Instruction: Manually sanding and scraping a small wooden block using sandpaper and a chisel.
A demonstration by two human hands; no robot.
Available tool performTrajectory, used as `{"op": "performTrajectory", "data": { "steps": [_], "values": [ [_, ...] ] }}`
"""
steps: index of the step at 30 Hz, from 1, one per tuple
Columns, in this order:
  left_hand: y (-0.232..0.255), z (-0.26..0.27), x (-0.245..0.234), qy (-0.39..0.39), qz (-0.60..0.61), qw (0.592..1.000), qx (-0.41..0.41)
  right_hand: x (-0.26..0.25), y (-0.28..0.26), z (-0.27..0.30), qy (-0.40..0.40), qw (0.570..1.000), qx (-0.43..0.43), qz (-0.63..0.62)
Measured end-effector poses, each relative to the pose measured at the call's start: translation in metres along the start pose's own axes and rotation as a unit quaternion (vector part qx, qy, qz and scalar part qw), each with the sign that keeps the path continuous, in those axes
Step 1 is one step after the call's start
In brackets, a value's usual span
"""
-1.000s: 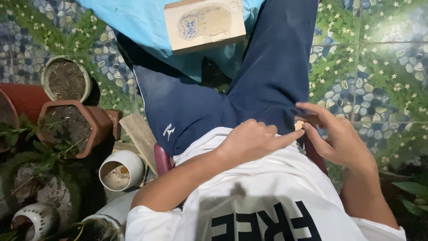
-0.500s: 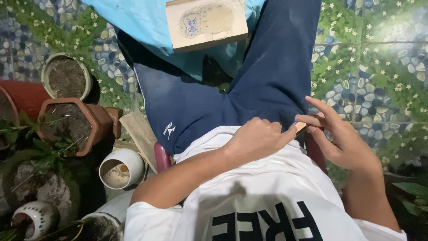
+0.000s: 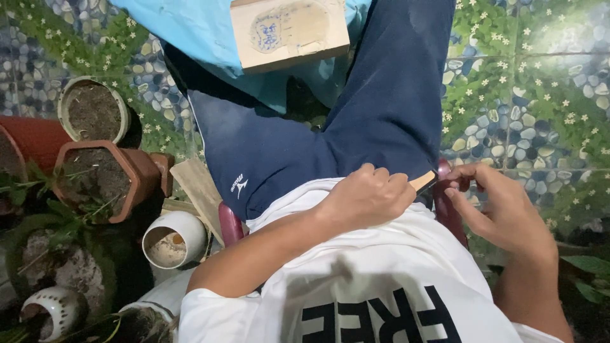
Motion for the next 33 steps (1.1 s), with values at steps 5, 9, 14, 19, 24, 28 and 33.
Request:
{"op": "performTrajectory", "data": {
  "steps": [5,9,14,19,24,28,33],
  "values": [
    [0.0,-0.001,-0.002,0.026,-0.029,0.999,-0.001,0.003,-0.003,-0.001,0.016,0.998,-0.035,0.056],
    [0.0,-0.001,0.0,0.025,-0.02,0.999,-0.001,0.012,0.011,0.004,0.041,0.989,-0.096,0.106],
    [-0.001,-0.002,-0.003,0.026,-0.013,1.0,0.005,0.017,0.02,0.007,0.032,0.985,-0.088,0.147],
    [-0.001,-0.002,-0.002,0.03,-0.008,1.0,0.0,0.022,0.028,0.007,0.015,0.98,-0.084,0.182],
    [-0.001,-0.001,-0.002,0.035,-0.01,0.999,0.0,0.014,0.016,0.006,0.034,0.987,-0.08,0.137],
    [-0.002,-0.003,-0.005,0.048,0.003,0.999,0.005,0.01,0.012,0.005,0.066,0.986,-0.101,0.114],
    [-0.003,0.0,-0.007,0.043,0.009,0.999,0.014,0.008,0.004,0.0,0.072,0.99,-0.095,0.081]
  ]
}}
Point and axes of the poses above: each hand's wrist, its own z-axis away from the middle knuckle, its own x-axis out of the palm, y = z × x, the point moved 2 cm from there along -z, towards the middle knuckle, and after that the axes turned 1 degree about -z, right-handed, at the moved point
